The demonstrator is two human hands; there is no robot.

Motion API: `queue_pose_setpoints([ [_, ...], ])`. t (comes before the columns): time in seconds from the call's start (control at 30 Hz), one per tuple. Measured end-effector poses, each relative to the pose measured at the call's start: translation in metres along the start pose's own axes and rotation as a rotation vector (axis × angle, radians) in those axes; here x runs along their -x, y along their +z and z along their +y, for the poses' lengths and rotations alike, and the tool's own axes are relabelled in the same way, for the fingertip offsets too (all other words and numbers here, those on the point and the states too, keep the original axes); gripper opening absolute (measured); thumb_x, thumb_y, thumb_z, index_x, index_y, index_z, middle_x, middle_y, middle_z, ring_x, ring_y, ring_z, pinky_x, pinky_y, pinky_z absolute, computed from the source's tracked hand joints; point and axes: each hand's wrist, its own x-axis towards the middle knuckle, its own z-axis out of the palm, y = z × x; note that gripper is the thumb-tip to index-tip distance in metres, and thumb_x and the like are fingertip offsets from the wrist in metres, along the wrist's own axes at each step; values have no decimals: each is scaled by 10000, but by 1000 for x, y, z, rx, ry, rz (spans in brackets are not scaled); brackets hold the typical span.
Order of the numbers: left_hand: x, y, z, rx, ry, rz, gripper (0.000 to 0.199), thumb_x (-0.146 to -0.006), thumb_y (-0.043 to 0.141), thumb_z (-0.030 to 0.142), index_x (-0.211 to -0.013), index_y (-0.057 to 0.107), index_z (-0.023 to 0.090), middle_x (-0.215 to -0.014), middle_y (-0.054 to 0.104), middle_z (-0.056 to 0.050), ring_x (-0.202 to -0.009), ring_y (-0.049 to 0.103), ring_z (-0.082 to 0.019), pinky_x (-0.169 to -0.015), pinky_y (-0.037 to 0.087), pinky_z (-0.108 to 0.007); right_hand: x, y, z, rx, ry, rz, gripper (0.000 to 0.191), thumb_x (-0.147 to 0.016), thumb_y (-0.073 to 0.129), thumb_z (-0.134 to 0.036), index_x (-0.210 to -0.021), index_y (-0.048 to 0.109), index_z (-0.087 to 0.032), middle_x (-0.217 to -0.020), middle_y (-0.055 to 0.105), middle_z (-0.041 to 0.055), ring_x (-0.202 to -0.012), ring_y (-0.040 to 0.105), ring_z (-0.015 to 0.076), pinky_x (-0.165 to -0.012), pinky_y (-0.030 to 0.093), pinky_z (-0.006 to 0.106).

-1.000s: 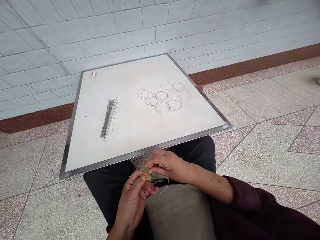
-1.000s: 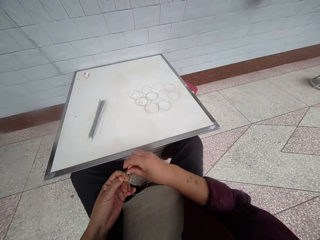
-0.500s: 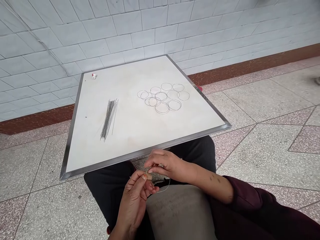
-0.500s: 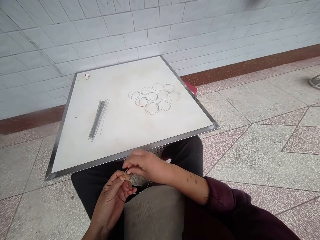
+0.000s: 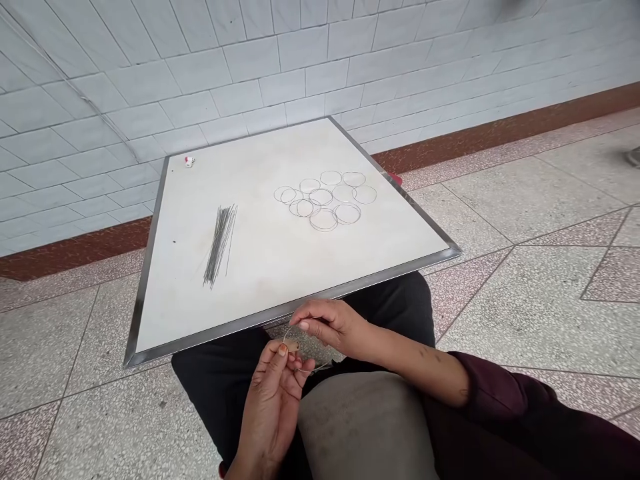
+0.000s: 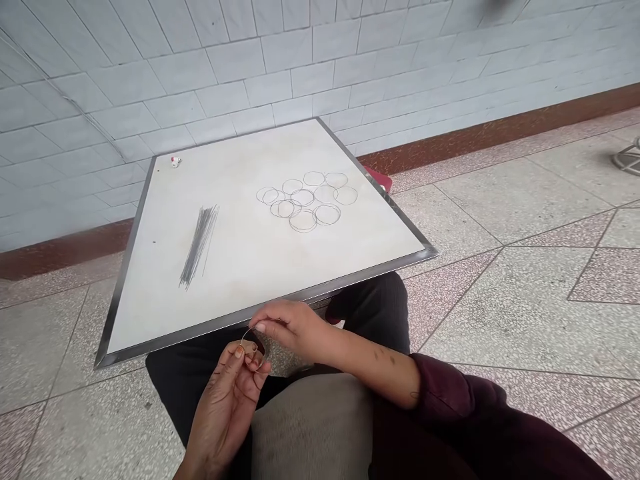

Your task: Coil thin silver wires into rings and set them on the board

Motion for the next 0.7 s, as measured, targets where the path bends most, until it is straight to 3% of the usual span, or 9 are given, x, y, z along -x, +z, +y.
queue_pose_setpoints([
  [0.1,-2,-2,0,40,58,38,175,-714,836,244,-734,675,179,-763,570,16,-715,554,-99,-787,562,-273,1,1,-1,-263,157,-6,396,-999,448,-533,-1089,597,-177,-725,553,-20,-609,516,104,-595,448,234],
  [0.2,-2,-4,0,70,70,60,171,-713,837,239,-764,683,185,-779,567,12,-731,556,-102,-760,549,-245,1,3,2,-379,189,-25,444,-1005,407,-565,-998,594,-162,-643,501,-44,-575,486,98,-590,422,234],
  [0.33,-1,-3,0,91,57,58,166,-716,834,217,-771,681,181,-768,556,15,-697,532,-90,-697,526,-211,1,6,9,-418,218,-15,395,-981,487,-549,-944,592,-170,-575,433,-76,-517,412,86,-534,378,215],
  [0.53,-1,0,-1,95,67,71,188,-688,852,196,-735,672,176,-729,535,27,-649,500,-77,-595,484,-169,1,7,13,-420,268,6,414,-966,499,-565,-936,594,-164,-567,438,-82,-481,420,78,-494,376,206],
  [0.63,-1,-2,-1,91,66,118,199,-676,863,209,-757,683,177,-762,563,21,-652,516,-73,-600,495,-168,1,6,11,-387,238,-8,431,-981,460,-571,-1001,597,-163,-596,451,-72,-517,444,85,-541,417,223],
  [0.7,0,-3,-1,92,59,160,231,-652,879,214,-787,696,178,-814,598,10,-683,551,-78,-626,516,-174,1,6,11,-345,175,-18,460,-956,496,-594,-1144,564,-179,-757,545,-24,-658,528,107,-647,479,257],
])
